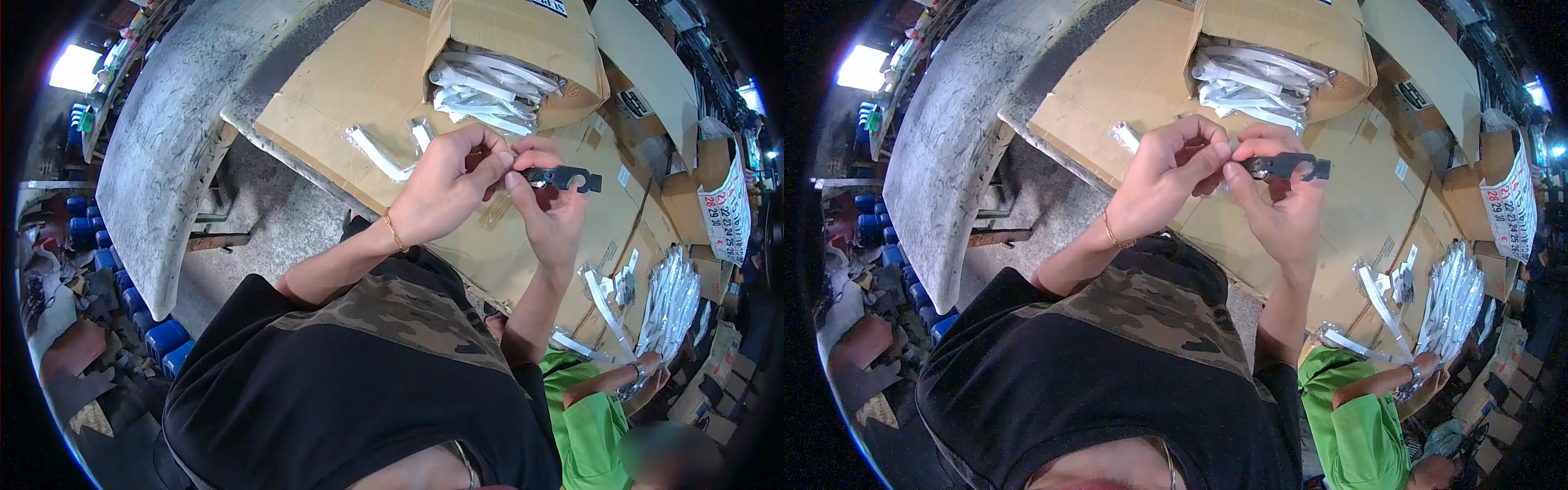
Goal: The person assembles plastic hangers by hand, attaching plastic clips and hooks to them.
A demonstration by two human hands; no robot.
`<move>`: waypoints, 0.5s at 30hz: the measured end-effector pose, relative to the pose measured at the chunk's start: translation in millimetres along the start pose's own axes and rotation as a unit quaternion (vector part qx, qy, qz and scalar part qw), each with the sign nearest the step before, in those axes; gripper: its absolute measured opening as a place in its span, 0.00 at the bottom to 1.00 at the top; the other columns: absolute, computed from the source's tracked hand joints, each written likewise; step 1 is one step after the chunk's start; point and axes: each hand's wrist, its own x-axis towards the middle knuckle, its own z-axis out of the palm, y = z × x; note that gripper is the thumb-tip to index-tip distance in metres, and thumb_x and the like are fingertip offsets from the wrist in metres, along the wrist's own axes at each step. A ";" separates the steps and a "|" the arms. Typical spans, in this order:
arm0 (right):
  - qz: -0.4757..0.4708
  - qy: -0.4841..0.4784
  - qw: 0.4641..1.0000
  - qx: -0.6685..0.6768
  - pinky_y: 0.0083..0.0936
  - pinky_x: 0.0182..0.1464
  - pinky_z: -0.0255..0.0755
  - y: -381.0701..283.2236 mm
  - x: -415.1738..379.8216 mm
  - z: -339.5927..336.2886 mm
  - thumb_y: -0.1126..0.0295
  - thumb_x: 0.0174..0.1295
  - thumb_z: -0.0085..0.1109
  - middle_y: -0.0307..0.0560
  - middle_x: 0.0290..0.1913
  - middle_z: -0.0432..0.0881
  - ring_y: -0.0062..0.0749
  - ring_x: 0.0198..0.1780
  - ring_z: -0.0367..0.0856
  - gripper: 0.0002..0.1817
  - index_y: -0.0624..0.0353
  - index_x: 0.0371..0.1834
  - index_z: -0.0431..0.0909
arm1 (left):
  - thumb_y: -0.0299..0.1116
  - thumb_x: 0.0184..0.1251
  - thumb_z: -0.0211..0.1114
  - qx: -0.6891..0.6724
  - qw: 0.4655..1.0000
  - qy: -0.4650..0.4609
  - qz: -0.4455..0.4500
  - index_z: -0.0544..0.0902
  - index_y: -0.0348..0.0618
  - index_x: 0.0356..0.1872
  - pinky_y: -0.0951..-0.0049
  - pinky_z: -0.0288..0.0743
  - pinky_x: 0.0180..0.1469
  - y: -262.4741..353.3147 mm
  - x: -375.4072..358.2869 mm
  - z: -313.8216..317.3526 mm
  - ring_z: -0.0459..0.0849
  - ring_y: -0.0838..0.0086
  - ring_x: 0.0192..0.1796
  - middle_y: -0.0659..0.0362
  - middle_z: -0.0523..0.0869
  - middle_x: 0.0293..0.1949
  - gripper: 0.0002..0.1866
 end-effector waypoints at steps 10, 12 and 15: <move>0.013 0.031 0.997 0.069 0.26 0.50 0.73 0.5 2.2 13.1 0.84 0.55 0.59 0.51 0.53 0.73 0.28 0.51 0.74 0.15 0.65 0.48 0.74 | 0.27 0.69 0.57 0.052 0.999 0.001 0.009 0.74 0.35 0.37 0.85 0.63 0.30 -1.6 -1.1 -5.6 0.69 0.87 0.29 0.67 0.74 0.28 0.05; -0.018 0.010 0.992 0.124 0.28 0.53 0.72 7.2 1.6 10.5 0.83 0.56 0.59 0.50 0.55 0.72 0.29 0.52 0.74 0.16 0.67 0.49 0.73 | 0.27 0.69 0.58 0.048 0.998 0.010 0.030 0.75 0.36 0.36 0.85 0.64 0.30 -1.2 0.3 -7.7 0.69 0.87 0.29 0.67 0.75 0.28 0.05; -0.023 0.008 0.997 0.080 0.30 0.56 0.69 16.6 3.8 -1.3 0.82 0.56 0.61 0.50 0.55 0.73 0.29 0.54 0.73 0.19 0.67 0.51 0.73 | 0.27 0.68 0.58 0.070 0.997 0.005 0.014 0.76 0.36 0.36 0.85 0.64 0.31 1.2 1.6 -12.3 0.69 0.87 0.29 0.68 0.75 0.28 0.05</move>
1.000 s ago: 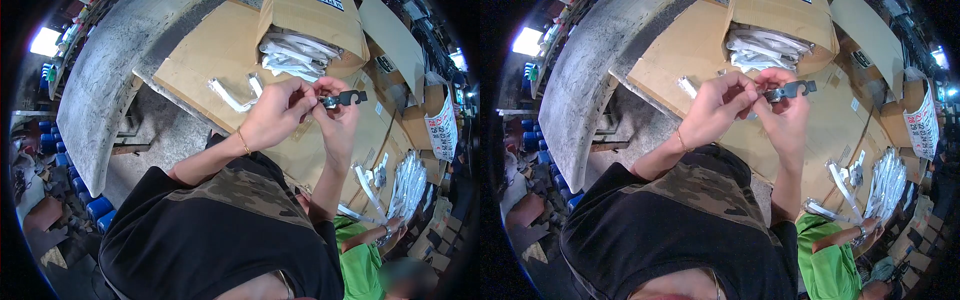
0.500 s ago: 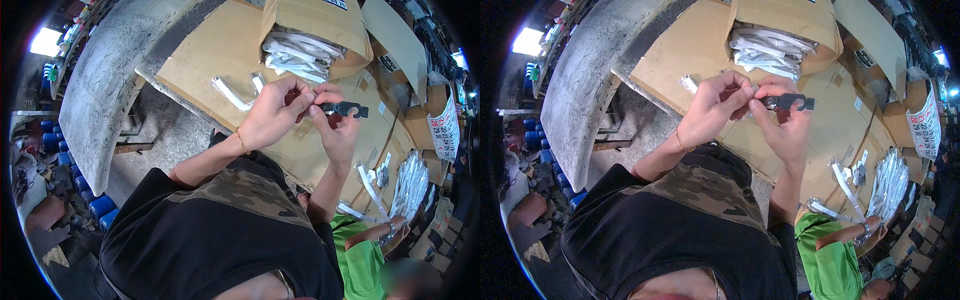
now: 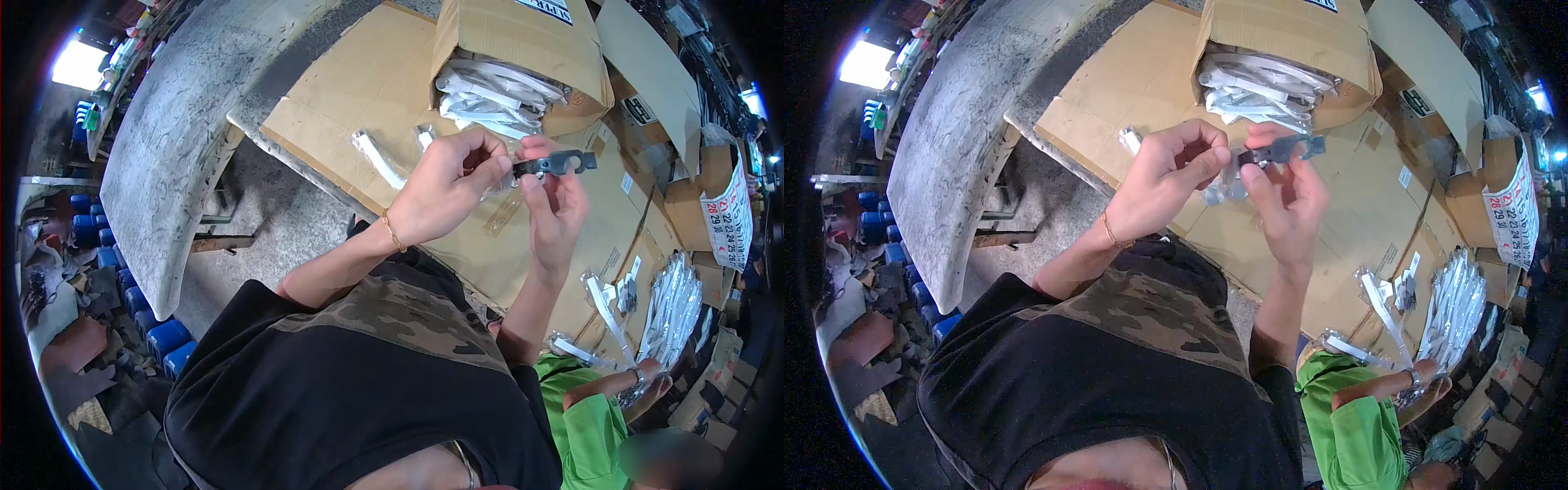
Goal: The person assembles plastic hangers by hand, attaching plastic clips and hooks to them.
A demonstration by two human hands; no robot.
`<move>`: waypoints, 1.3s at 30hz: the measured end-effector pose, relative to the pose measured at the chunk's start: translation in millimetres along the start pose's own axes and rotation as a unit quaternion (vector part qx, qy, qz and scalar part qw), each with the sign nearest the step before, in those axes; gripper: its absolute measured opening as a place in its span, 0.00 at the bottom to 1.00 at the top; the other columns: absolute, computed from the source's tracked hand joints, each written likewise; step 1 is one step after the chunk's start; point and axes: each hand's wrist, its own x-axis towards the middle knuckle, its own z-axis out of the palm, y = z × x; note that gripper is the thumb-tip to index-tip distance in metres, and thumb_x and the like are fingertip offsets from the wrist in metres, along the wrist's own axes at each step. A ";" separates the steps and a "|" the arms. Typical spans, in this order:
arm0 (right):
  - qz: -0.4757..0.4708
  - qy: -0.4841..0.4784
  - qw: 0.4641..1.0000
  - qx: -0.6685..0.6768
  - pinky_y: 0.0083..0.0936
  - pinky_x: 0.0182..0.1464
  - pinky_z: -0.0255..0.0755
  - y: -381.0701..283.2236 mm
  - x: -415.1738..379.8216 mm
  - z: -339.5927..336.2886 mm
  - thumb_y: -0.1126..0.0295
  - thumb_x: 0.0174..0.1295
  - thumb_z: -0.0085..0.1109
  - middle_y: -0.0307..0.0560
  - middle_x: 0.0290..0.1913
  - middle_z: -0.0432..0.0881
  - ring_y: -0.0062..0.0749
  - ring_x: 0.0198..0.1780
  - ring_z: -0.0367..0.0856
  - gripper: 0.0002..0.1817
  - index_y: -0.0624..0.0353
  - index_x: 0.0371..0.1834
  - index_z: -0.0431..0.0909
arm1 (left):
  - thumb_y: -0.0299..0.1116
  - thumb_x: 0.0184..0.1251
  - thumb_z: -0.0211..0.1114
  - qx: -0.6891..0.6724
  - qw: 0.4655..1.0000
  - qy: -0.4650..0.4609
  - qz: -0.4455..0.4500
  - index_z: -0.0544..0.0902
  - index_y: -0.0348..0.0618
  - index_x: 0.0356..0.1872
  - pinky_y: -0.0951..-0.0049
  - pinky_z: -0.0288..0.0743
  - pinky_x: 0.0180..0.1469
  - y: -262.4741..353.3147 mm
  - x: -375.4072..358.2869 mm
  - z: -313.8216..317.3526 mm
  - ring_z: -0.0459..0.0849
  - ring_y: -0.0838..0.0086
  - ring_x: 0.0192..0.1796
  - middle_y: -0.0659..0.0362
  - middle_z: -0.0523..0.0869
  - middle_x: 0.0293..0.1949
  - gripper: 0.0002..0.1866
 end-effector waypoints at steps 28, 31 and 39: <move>-0.138 -0.229 0.963 0.044 0.19 0.46 0.73 -59.7 126.8 51.9 0.81 0.58 0.62 0.43 0.39 0.79 0.23 0.41 0.78 0.10 0.68 0.42 0.75 | 0.33 0.68 0.58 0.022 0.987 -0.118 0.105 0.76 0.40 0.34 0.85 0.56 0.24 120.4 33.4 -82.7 0.65 0.86 0.23 0.67 0.71 0.25 0.07; -0.134 -0.177 0.974 0.043 0.15 0.39 0.72 -69.7 128.4 67.1 0.79 0.60 0.61 0.38 0.32 0.78 0.18 0.34 0.76 0.06 0.67 0.38 0.75 | 0.29 0.69 0.57 0.018 0.979 -0.054 0.195 0.76 0.38 0.40 0.84 0.68 0.29 123.1 24.0 -83.3 0.76 0.84 0.31 0.65 0.77 0.32 0.06; -0.077 -0.091 0.993 -0.024 0.11 0.36 0.68 -40.7 109.3 89.0 0.77 0.61 0.61 0.36 0.32 0.78 0.13 0.34 0.73 0.05 0.66 0.37 0.76 | 0.24 0.62 0.65 0.010 0.968 0.092 0.235 0.77 0.32 0.49 0.76 0.77 0.46 38.4 4.9 -77.1 0.81 0.77 0.44 0.59 0.82 0.40 0.15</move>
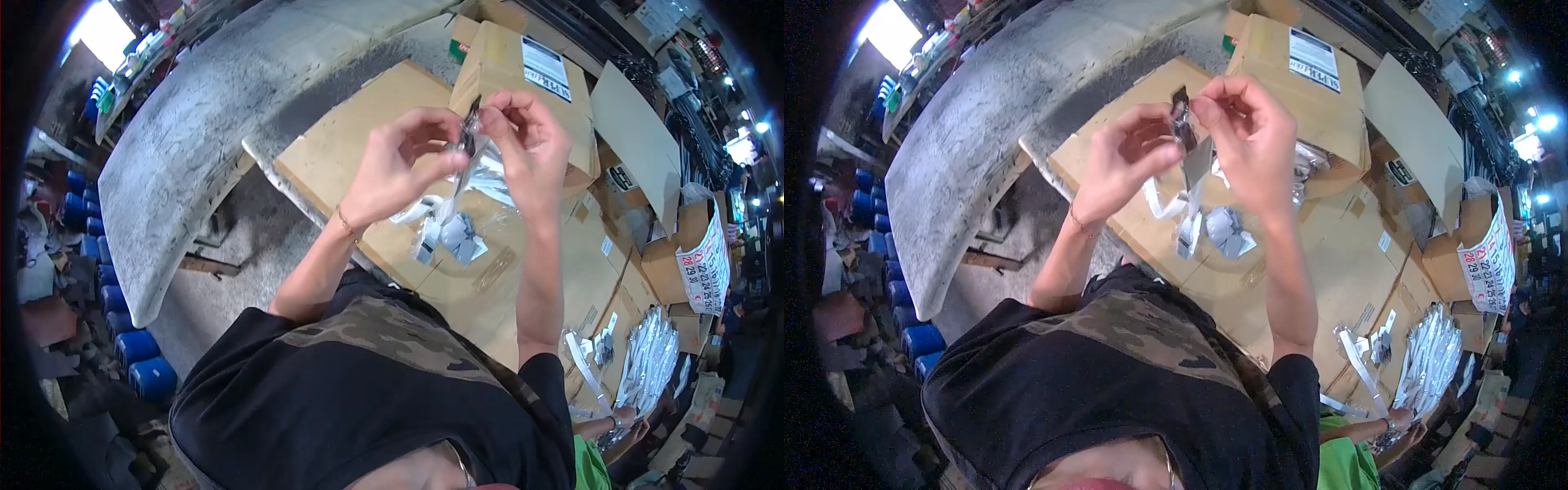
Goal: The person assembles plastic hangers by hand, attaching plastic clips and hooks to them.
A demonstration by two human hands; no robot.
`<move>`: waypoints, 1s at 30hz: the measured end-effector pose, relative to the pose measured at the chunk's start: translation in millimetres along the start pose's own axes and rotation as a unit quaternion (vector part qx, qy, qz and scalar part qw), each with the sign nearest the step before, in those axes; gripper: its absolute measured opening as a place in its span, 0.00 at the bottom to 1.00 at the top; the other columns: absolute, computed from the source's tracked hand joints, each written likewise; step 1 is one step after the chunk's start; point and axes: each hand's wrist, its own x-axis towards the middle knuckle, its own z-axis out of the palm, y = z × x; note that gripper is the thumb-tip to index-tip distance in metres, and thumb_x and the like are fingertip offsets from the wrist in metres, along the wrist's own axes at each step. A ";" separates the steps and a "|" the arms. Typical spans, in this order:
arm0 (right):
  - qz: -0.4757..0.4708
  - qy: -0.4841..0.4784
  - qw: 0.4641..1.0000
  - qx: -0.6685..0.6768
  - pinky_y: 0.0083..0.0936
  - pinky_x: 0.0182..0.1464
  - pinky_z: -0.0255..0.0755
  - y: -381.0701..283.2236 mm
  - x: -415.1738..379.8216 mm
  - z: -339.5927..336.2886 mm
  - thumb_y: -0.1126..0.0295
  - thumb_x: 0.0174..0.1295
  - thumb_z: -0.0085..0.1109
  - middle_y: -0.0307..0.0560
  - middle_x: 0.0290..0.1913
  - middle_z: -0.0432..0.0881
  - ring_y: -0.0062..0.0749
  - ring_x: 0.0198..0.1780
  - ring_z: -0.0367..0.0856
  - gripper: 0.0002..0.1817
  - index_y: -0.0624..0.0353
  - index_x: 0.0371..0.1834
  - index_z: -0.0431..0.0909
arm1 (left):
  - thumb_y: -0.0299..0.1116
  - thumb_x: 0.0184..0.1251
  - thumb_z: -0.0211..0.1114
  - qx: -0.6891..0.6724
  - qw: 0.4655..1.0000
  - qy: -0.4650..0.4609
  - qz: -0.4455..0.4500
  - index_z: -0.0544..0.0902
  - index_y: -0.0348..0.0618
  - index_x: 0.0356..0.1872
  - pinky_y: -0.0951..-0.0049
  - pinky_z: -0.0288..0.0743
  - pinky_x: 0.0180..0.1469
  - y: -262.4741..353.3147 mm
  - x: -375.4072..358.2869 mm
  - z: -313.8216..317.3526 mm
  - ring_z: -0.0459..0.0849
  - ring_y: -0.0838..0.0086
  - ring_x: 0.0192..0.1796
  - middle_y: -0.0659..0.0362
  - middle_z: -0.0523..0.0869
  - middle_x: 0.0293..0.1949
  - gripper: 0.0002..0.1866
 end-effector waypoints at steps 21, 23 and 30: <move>0.042 -0.077 0.993 0.073 0.17 0.44 0.72 45.1 21.6 25.7 0.74 0.59 0.64 0.39 0.40 0.82 0.16 0.39 0.78 0.13 0.67 0.46 0.78 | 0.30 0.65 0.61 0.058 0.996 0.038 0.061 0.81 0.31 0.43 0.80 0.74 0.41 46.3 79.3 -42.9 0.79 0.81 0.34 0.60 0.82 0.33 0.11; 0.044 -0.066 0.996 0.047 0.16 0.43 0.72 42.8 27.8 28.3 0.74 0.59 0.63 0.41 0.40 0.82 0.17 0.39 0.78 0.13 0.68 0.46 0.78 | 0.31 0.67 0.61 0.165 0.983 0.037 0.075 0.81 0.31 0.42 0.81 0.74 0.40 53.5 84.5 -45.4 0.79 0.81 0.36 0.60 0.82 0.33 0.12; -0.011 -0.094 0.995 0.008 0.16 0.45 0.71 6.8 70.7 41.7 0.68 0.59 0.65 0.42 0.43 0.81 0.18 0.42 0.78 0.18 0.68 0.49 0.76 | 0.28 0.66 0.62 0.172 0.985 0.009 0.025 0.80 0.33 0.38 0.85 0.71 0.34 92.0 115.9 -68.6 0.77 0.85 0.30 0.63 0.82 0.29 0.07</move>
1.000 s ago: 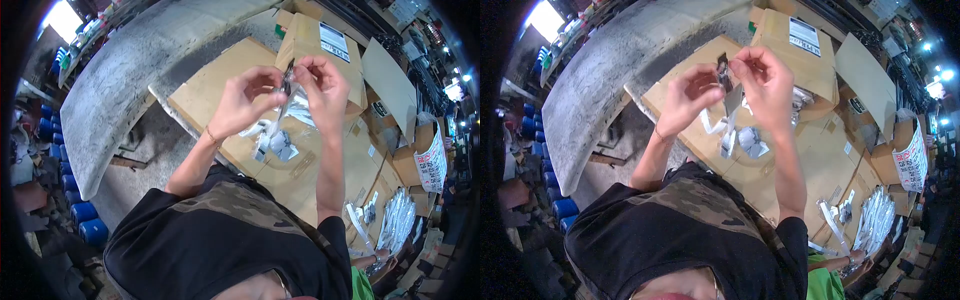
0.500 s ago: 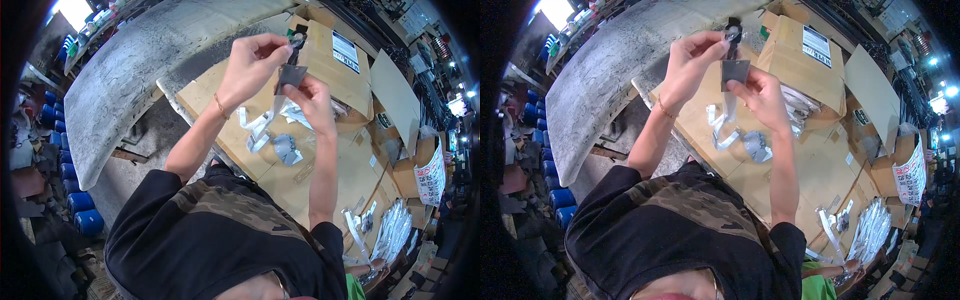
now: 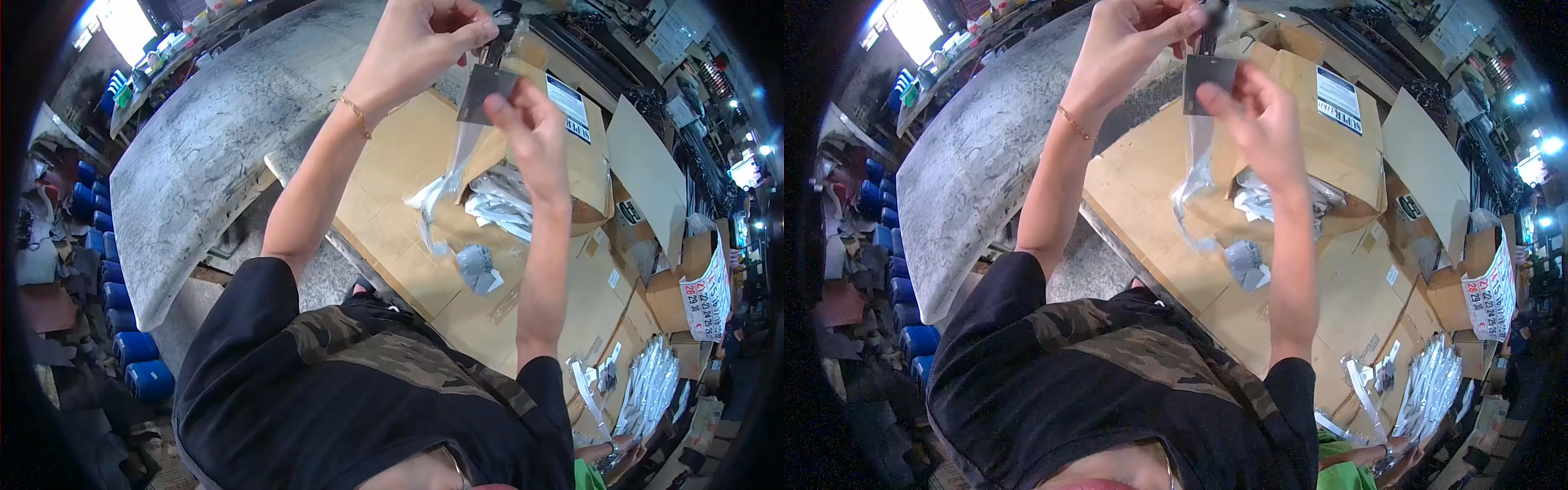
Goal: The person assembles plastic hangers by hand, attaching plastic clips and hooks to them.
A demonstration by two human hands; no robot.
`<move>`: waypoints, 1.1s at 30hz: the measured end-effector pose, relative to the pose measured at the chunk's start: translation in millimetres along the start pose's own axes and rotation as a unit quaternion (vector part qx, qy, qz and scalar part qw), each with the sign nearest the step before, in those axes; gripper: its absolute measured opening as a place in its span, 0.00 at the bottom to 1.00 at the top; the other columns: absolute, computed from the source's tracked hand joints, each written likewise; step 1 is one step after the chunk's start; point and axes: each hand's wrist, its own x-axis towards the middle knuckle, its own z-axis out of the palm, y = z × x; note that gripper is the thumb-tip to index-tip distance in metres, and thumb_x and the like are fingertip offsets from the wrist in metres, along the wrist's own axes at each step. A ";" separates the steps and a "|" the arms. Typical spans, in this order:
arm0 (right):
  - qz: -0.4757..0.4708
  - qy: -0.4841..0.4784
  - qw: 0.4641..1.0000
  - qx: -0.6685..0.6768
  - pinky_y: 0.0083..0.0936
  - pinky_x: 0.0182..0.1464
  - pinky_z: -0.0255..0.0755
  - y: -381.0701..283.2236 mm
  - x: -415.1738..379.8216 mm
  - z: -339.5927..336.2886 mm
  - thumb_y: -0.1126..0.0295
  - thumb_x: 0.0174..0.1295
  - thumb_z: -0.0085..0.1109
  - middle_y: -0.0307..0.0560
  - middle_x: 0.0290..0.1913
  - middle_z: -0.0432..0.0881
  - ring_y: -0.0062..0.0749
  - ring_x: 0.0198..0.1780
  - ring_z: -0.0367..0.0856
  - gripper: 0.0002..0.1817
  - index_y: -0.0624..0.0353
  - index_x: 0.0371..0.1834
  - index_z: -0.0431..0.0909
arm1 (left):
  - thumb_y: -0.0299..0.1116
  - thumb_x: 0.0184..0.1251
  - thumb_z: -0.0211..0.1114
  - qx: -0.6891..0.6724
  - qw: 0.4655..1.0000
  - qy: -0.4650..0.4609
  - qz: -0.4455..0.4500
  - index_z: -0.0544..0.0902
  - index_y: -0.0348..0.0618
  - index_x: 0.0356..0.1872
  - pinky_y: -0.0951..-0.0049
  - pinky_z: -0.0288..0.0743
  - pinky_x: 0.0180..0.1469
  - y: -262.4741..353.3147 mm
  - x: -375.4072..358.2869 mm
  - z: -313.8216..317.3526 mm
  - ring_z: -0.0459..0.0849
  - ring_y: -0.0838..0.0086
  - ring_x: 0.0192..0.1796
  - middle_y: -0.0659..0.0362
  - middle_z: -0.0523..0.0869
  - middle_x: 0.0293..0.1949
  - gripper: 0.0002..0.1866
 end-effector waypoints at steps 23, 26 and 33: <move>-0.046 0.069 0.984 -0.159 0.15 0.32 0.70 14.1 222.8 39.3 0.73 0.62 0.59 0.39 0.28 0.81 0.18 0.28 0.77 0.07 0.68 0.34 0.79 | 0.22 0.52 0.70 -0.320 0.813 -0.429 -0.227 0.62 0.35 0.67 0.60 0.62 0.67 -289.5 -77.2 -111.5 0.71 0.61 0.64 0.48 0.71 0.63 0.39; -0.007 0.073 0.993 -0.090 0.19 0.35 0.75 51.6 240.2 30.6 0.75 0.62 0.58 0.43 0.30 0.82 0.23 0.30 0.81 0.06 0.69 0.34 0.79 | 0.29 0.52 0.71 -0.393 0.771 -0.436 -0.247 0.62 0.32 0.67 0.63 0.64 0.65 -318.6 -105.1 -130.7 0.72 0.65 0.61 0.49 0.73 0.61 0.40; 0.039 0.114 0.991 -0.062 0.18 0.32 0.75 150.4 298.5 -11.3 0.75 0.61 0.59 0.44 0.30 0.82 0.24 0.29 0.81 0.06 0.69 0.34 0.80 | 0.40 0.52 0.71 -0.336 0.703 -0.523 -0.344 0.76 0.38 0.57 0.70 0.67 0.58 -390.6 -158.2 -136.6 0.76 0.69 0.54 0.56 0.81 0.52 0.30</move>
